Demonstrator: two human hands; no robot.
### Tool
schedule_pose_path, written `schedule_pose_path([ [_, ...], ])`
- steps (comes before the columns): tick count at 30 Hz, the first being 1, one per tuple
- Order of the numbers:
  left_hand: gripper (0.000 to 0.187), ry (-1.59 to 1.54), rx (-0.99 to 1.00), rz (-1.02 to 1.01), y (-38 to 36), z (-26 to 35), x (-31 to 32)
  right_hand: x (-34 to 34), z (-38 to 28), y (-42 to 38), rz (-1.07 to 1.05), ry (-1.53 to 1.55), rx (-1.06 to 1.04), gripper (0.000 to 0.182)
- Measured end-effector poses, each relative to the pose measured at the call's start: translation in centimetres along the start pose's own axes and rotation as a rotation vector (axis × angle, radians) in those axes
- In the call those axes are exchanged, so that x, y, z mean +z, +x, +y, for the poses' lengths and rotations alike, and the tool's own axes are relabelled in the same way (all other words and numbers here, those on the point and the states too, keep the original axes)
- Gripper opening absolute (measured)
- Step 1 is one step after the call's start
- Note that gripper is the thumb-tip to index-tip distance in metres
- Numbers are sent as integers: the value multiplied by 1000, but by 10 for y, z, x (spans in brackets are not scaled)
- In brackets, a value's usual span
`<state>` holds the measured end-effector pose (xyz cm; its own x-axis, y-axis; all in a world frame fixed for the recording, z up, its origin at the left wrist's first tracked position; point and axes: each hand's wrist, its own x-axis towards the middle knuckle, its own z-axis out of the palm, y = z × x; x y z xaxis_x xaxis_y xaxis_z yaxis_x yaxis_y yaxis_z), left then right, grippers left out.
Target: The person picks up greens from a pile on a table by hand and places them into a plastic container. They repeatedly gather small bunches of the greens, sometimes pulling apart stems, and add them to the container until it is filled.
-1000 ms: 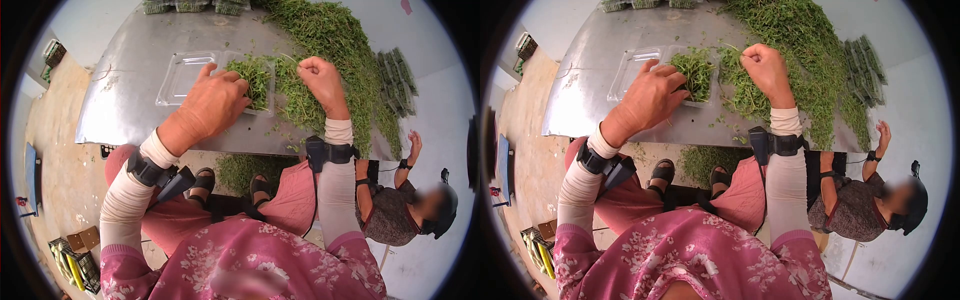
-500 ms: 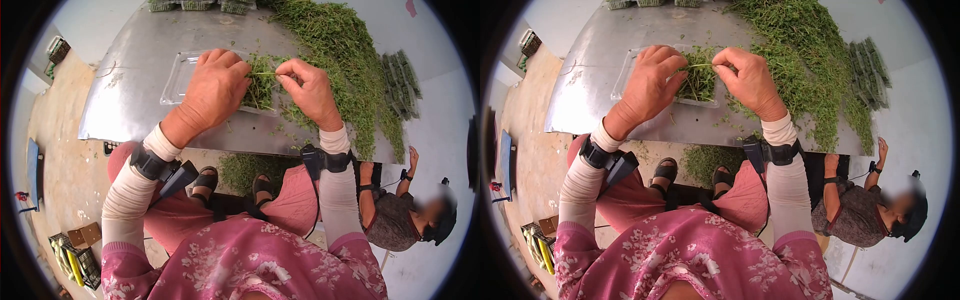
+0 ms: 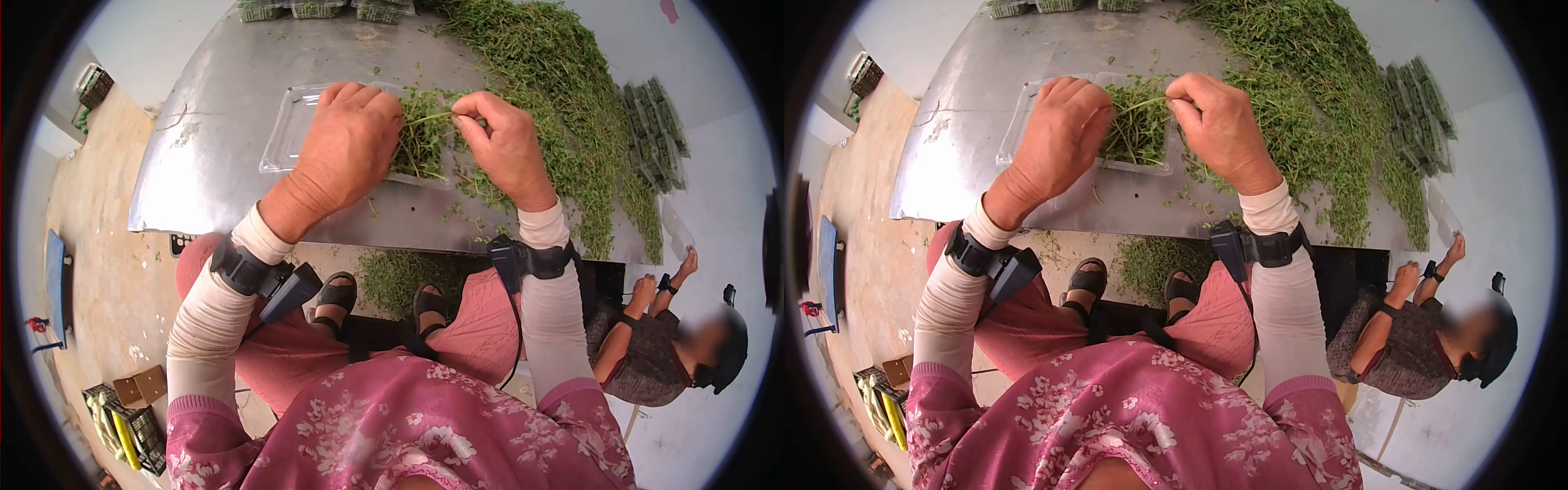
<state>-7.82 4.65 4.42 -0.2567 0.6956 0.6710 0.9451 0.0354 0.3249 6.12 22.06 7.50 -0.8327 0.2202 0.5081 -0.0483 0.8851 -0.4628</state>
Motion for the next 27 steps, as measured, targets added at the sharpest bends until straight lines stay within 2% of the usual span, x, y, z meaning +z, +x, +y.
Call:
schedule_pose_path([
  [2,11,-18,3,56,1,2,1,0,0,0,5,16,-5,9],
  [5,10,-31,55,-13,0,0,-1,1,-1,1,16,38,-7,10],
  [11,5,-59,62,47,2,-4,2,1,2,1,33,8,-2,9],
  [20,5,-146,-119,161,8,-9,-10,-5,22,1,165,-107,116,7],
  [27,8,-22,-165,131,4,-3,-9,-6,24,0,204,-128,196,6],
])
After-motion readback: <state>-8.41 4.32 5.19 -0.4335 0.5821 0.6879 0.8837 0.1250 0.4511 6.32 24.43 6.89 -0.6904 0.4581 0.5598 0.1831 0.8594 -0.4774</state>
